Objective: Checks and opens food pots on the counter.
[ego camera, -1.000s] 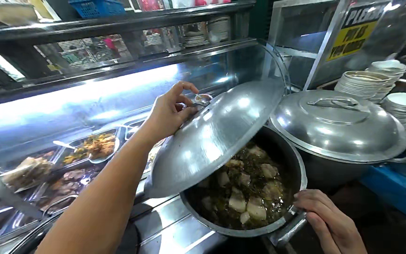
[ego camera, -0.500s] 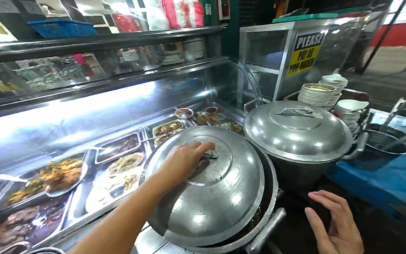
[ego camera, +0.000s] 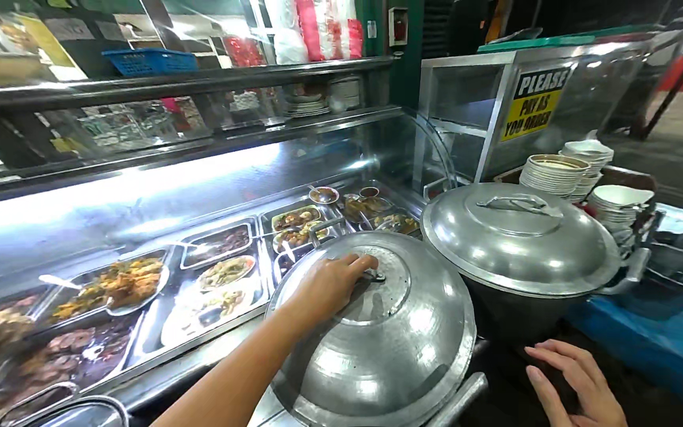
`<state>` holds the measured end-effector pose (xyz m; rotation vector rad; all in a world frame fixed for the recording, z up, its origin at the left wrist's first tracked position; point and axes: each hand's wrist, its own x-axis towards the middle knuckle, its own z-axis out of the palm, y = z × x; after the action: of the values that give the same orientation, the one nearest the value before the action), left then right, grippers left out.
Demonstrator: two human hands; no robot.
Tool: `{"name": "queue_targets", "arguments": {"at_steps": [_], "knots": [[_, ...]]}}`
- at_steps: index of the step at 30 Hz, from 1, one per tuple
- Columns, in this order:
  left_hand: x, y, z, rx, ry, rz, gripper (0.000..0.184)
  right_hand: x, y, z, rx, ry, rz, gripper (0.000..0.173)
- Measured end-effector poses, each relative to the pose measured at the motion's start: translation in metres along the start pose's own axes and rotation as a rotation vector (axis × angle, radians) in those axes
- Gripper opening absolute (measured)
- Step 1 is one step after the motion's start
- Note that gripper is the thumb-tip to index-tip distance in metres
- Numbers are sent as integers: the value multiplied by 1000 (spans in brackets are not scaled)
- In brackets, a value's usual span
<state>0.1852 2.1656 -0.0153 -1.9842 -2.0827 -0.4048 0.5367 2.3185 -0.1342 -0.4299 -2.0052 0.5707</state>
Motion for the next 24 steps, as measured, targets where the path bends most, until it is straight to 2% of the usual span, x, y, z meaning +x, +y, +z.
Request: {"name": "queue_targets", "arguments": {"at_steps": [6,9,11,13,17,20,24], "knots": [[-2,2,9,5,115,-42,30,20,7,-6,-59,-115,46,29],[0,-2,16,27,172,-43,32,49,31,-17,-203,-121,-25,34],[-3,-4,21,36,180,-43,32,74,46,-23,-342,-89,-59,43],[-5,-7,22,34,201,-43,31,109,50,-31,-426,-115,-11,47],[-4,-10,28,48,269,-7,34,190,56,-36,-502,-261,118,38],[-5,-10,30,57,280,-22,36,240,82,-27,-582,-379,199,43],[-8,-10,31,69,274,-53,34,282,119,-17,-657,-544,260,49]]}}
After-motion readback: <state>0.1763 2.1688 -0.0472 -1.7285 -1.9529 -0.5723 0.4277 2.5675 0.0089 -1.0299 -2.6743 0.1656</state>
